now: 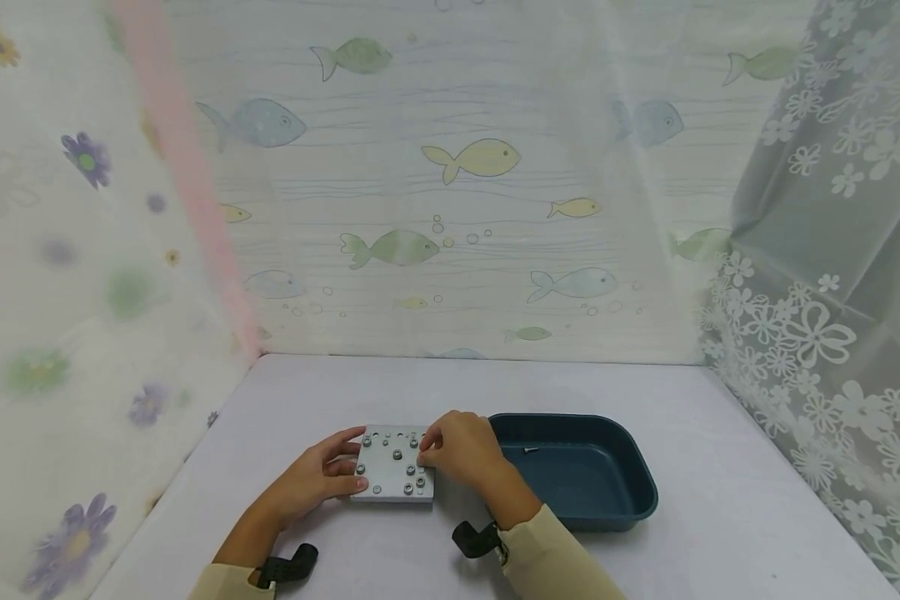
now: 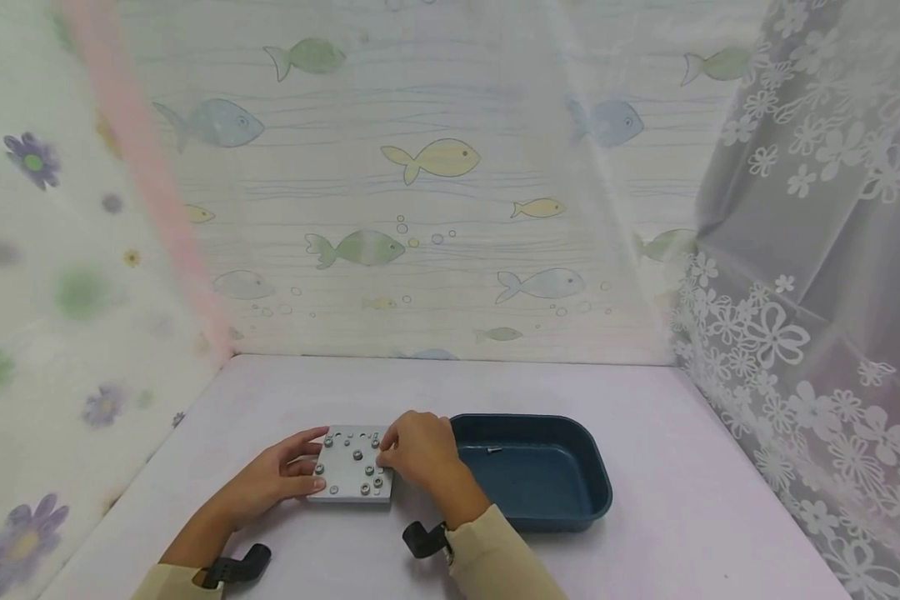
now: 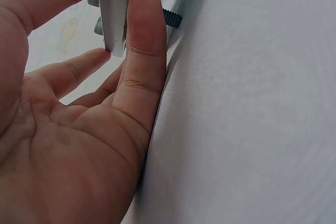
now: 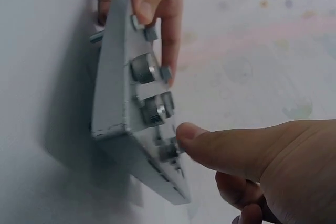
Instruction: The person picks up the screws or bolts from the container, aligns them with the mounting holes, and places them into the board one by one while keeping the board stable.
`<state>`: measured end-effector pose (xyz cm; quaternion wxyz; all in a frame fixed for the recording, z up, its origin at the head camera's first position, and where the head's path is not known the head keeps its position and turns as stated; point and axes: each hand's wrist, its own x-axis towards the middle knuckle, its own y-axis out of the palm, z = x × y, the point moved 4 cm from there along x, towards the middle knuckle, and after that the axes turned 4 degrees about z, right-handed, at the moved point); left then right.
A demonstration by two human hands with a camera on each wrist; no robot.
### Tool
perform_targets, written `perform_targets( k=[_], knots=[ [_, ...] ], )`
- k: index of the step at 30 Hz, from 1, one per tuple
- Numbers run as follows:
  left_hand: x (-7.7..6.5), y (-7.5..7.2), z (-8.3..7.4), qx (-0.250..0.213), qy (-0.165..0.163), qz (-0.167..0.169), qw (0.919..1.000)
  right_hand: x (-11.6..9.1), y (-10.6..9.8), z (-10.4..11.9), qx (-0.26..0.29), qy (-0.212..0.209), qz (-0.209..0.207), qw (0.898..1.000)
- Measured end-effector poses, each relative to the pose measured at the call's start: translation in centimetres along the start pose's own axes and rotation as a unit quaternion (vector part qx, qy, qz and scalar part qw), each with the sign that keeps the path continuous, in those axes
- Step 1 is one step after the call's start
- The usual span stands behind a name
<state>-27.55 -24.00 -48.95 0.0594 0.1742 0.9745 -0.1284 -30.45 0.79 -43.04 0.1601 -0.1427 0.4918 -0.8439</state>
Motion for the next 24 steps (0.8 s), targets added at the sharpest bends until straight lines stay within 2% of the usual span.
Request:
perform_targets(
  k=[5,11,17,24],
  knots=[
    [-0.1,0.0,-0.1,0.005,-0.003,-0.002,1.0,-0.4,-1.5,0.0,0.048,-0.01,0.008,0.999],
    [0.0,0.0,-0.1,0.0,-0.001,-0.006,1.0,-0.4,-4.6,-0.9,0.075,-0.013,0.027,0.997],
    [0.0,0.0,0.0,-0.002,0.0,-0.002,1.0,-0.6,-6.8,-3.8,0.078,-0.003,0.034,0.996],
    [0.0,0.1,0.0,0.0,0.007,0.001,1.0,-1.4,-8.3,-7.6,0.078,-0.003,0.047,0.996]
  ],
)
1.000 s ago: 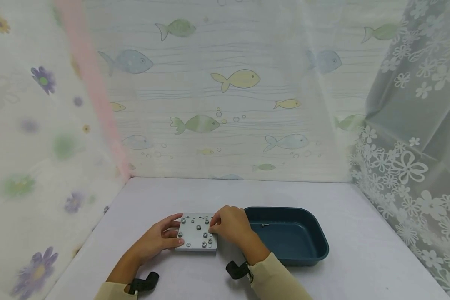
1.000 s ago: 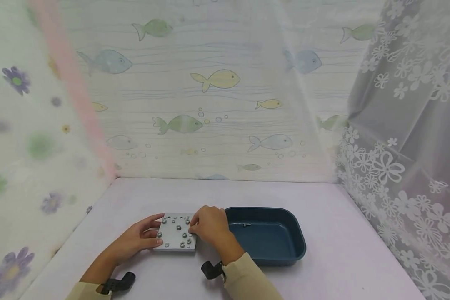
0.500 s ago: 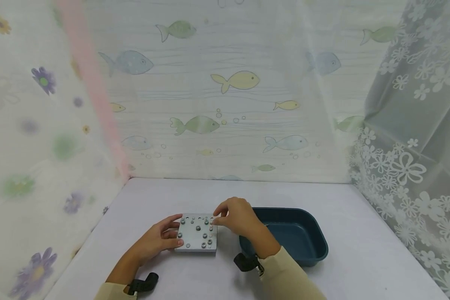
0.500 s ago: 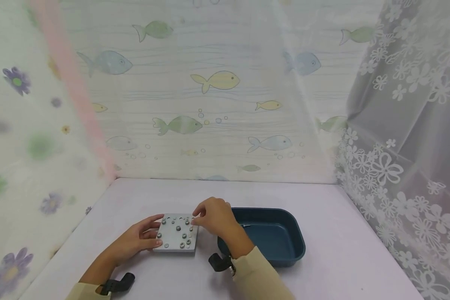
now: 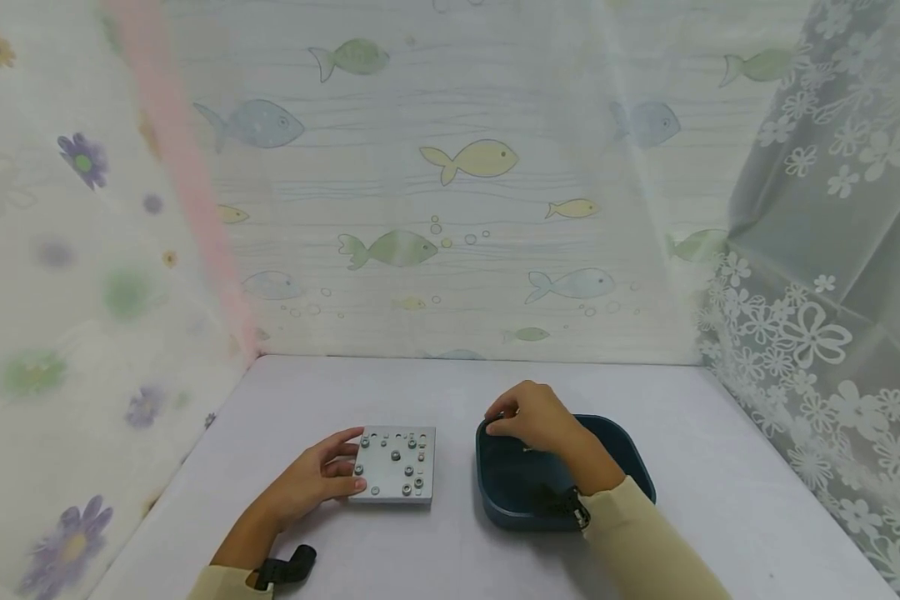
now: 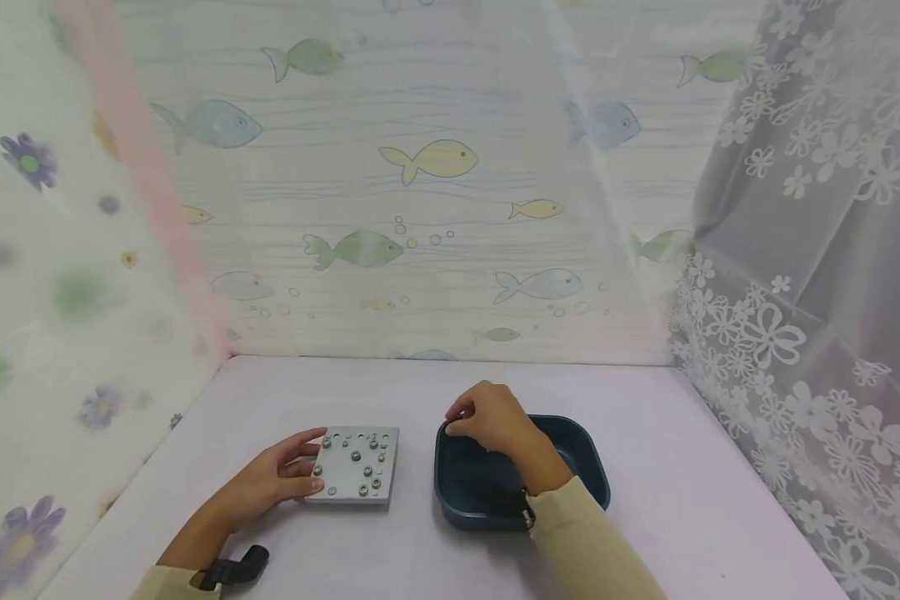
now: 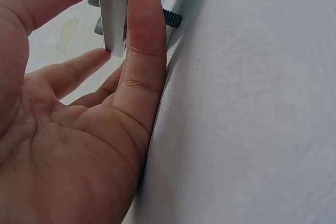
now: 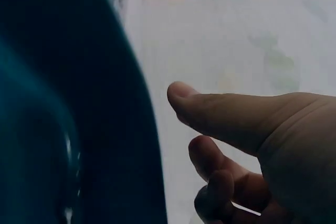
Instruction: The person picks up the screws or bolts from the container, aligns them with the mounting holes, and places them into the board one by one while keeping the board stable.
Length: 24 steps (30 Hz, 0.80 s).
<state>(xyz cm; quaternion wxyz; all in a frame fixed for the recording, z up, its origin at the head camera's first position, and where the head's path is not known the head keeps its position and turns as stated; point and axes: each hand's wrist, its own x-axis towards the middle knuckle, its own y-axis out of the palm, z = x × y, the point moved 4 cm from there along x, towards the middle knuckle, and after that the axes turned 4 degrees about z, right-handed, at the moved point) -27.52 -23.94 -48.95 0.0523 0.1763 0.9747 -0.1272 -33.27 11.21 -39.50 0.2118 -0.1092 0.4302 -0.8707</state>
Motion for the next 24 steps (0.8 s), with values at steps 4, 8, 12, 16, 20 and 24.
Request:
perform_targets(
  k=[4,8,12,16,20,24],
  knots=[
    [-0.1,-0.1,-0.1,0.007,-0.002,-0.004,1.0,-0.4,-0.5,-2.1,0.004,0.004,0.022,1.0],
    [-0.1,-0.2,-0.1,0.006,-0.008,-0.008,0.9999,-1.0,-0.7,-3.7,0.008,0.028,0.049,0.998],
    [-0.1,-0.2,-0.1,0.001,-0.011,-0.008,0.9999,-1.5,-0.5,-4.7,0.022,0.064,0.077,0.995],
    [-0.1,-0.2,0.1,-0.005,-0.009,-0.003,0.9999,-1.5,-0.3,-5.5,0.027,0.098,0.091,0.991],
    [0.0,-0.1,0.2,-0.009,-0.007,0.003,0.9999,-1.5,0.0,-6.0,0.016,0.107,0.1,0.989],
    [0.1,-0.2,0.3,-0.004,-0.007,0.0,1.0,-1.4,0.1,-6.3,0.004,0.097,0.108,0.989]
  ],
)
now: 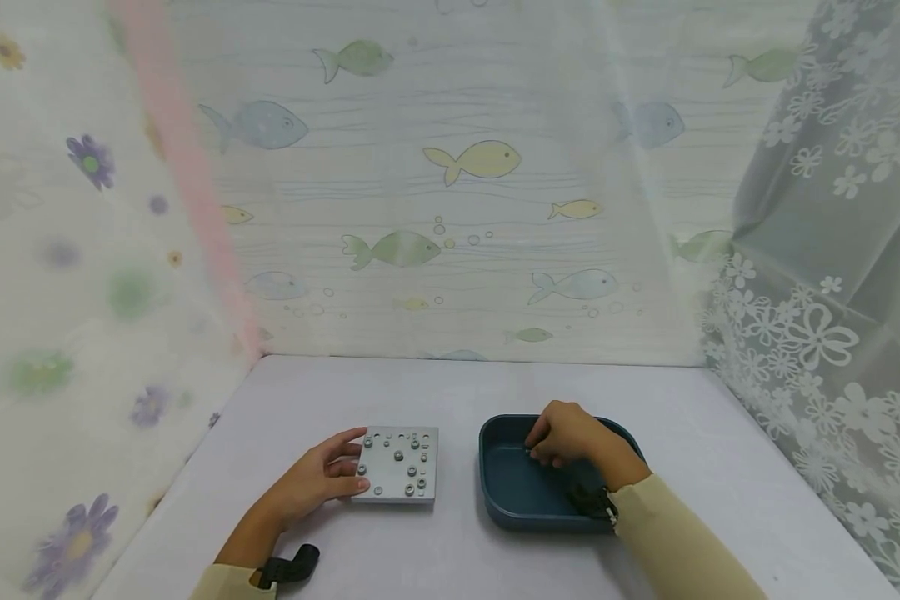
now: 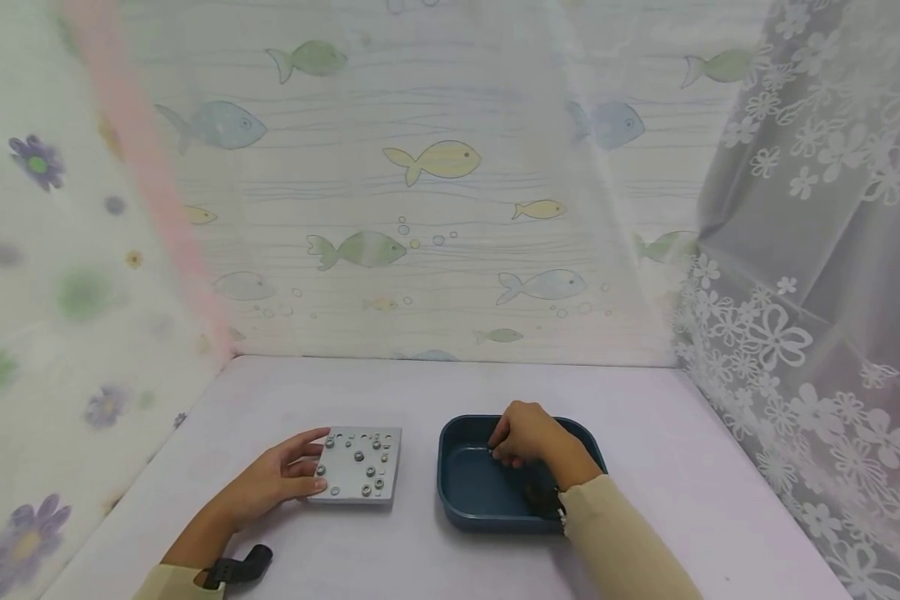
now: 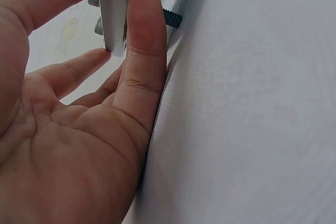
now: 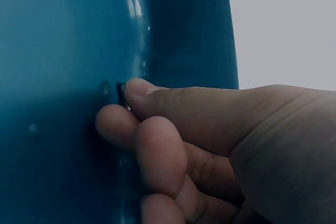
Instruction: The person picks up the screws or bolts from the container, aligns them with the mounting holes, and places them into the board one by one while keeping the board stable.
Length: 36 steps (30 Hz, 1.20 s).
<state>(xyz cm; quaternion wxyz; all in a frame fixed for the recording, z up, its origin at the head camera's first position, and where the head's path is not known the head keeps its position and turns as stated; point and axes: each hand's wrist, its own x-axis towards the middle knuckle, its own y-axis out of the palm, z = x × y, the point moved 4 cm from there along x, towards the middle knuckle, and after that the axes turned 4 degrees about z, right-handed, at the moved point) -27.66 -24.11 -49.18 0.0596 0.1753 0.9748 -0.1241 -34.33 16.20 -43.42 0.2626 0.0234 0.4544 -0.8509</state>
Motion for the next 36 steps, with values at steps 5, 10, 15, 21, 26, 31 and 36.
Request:
perform_targets(
  k=[5,10,15,21,26,31,36],
  knots=[
    [0.0,0.0,0.0,0.002,-0.001,-0.003,1.0,0.3,0.2,-0.1,-0.021,-0.011,-0.001,1.0],
    [0.1,0.0,0.0,0.004,0.002,-0.006,1.0,0.7,0.4,-0.2,-0.037,-0.013,-0.012,0.999],
    [0.0,0.0,0.1,0.003,0.008,0.0,1.0,0.9,0.9,-0.1,-0.059,-0.026,-0.016,0.998],
    [-0.1,0.1,0.1,-0.003,0.01,0.002,0.9999,0.9,1.2,0.6,-0.087,-0.038,-0.018,0.995],
    [-0.1,0.1,0.1,-0.002,0.005,-0.001,1.0,0.8,1.4,1.0,-0.108,-0.049,-0.018,0.993],
    [-0.1,0.1,0.1,-0.002,0.006,0.0,1.0,0.9,1.4,1.2,-0.118,-0.071,-0.012,0.99],
    [-0.1,0.1,0.1,-0.002,0.008,0.001,1.0,1.1,1.1,1.7,-0.115,-0.111,-0.008,0.987]
  ],
)
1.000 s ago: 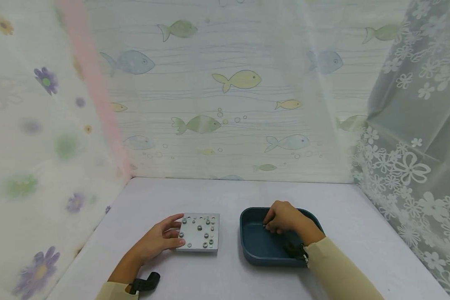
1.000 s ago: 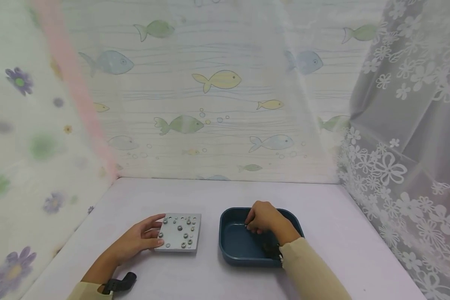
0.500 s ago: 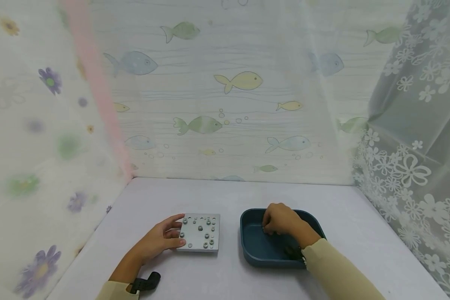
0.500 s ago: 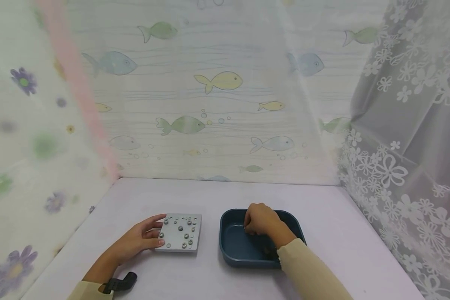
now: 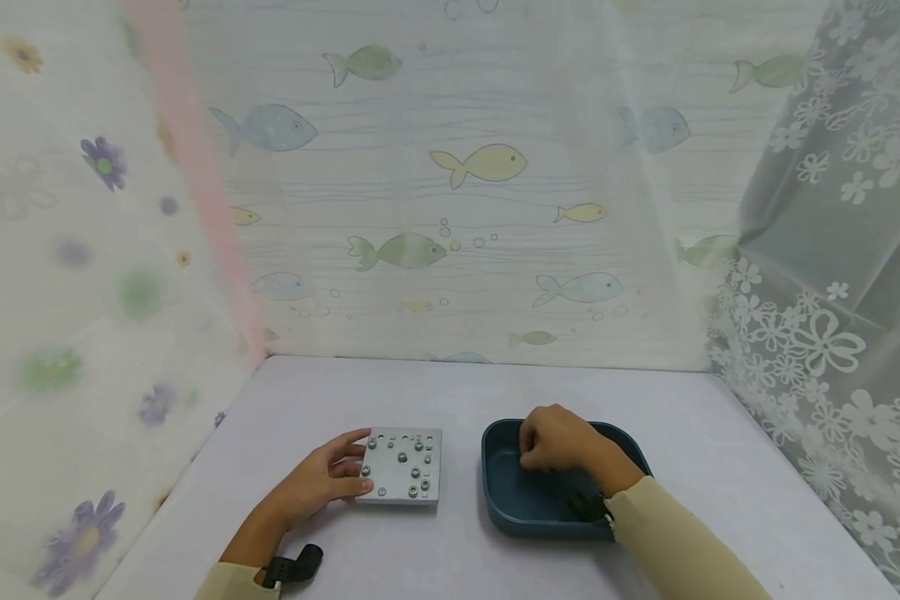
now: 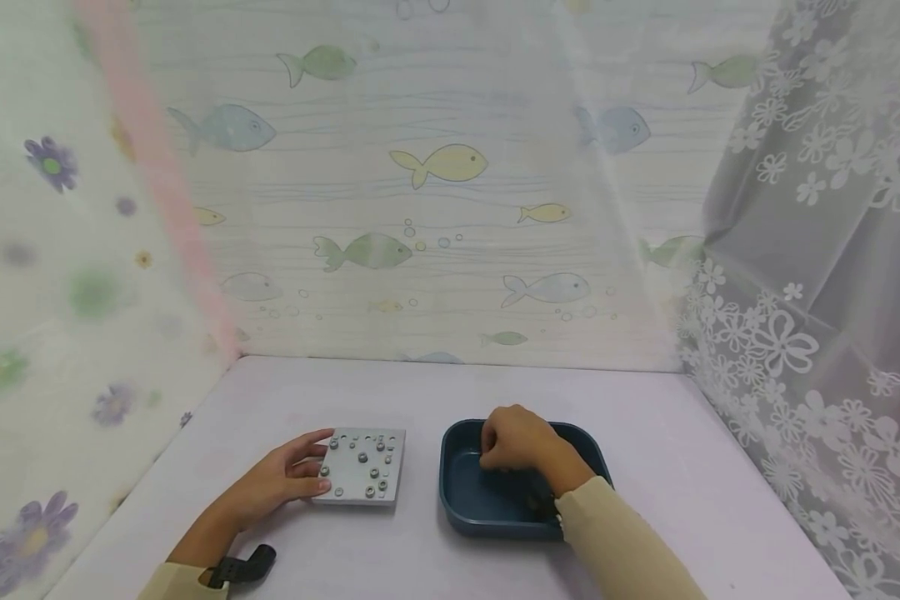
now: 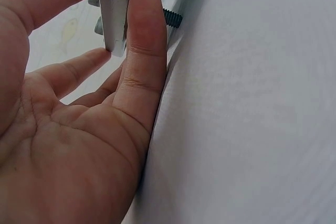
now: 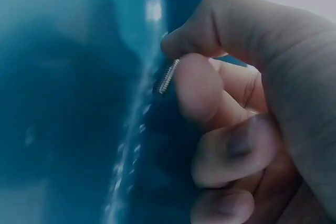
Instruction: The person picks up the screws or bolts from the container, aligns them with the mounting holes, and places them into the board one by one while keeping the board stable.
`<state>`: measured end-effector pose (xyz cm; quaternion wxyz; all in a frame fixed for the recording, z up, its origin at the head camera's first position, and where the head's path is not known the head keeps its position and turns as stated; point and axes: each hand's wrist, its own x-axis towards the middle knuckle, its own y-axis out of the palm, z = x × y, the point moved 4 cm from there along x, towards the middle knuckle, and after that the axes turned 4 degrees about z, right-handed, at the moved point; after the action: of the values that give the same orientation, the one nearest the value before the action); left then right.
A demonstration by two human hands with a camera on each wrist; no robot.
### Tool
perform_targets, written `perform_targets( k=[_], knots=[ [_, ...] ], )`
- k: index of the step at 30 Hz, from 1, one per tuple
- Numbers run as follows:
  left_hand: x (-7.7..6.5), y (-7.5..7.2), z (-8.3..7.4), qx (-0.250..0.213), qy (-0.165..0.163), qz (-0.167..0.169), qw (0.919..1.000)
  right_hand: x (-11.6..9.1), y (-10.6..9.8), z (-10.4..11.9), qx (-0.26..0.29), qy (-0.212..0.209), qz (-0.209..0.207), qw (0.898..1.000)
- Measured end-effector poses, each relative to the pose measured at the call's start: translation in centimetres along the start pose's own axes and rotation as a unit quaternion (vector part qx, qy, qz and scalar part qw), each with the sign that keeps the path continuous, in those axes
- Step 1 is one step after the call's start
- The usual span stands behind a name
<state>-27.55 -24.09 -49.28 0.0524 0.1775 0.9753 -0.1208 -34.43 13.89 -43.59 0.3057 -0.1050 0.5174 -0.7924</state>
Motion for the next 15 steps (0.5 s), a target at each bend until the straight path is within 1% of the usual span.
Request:
perform_targets(
  k=[3,6,11,15],
  knots=[
    [0.0,0.0,0.0,-0.001,0.0,0.002,1.0,0.2,-0.4,0.6,0.004,-0.028,-0.01,1.0],
    [-0.1,0.1,0.0,-0.001,-0.001,0.001,1.0,0.3,-0.9,1.5,0.007,-0.048,-0.024,0.999],
    [-0.2,0.1,-0.1,-0.005,-0.004,-0.001,1.0,0.8,-1.4,3.2,0.013,-0.066,-0.041,0.997],
    [-0.2,0.1,-0.2,-0.006,-0.004,-0.002,1.0,1.4,-1.6,4.5,0.022,-0.071,-0.052,0.996]
  ],
)
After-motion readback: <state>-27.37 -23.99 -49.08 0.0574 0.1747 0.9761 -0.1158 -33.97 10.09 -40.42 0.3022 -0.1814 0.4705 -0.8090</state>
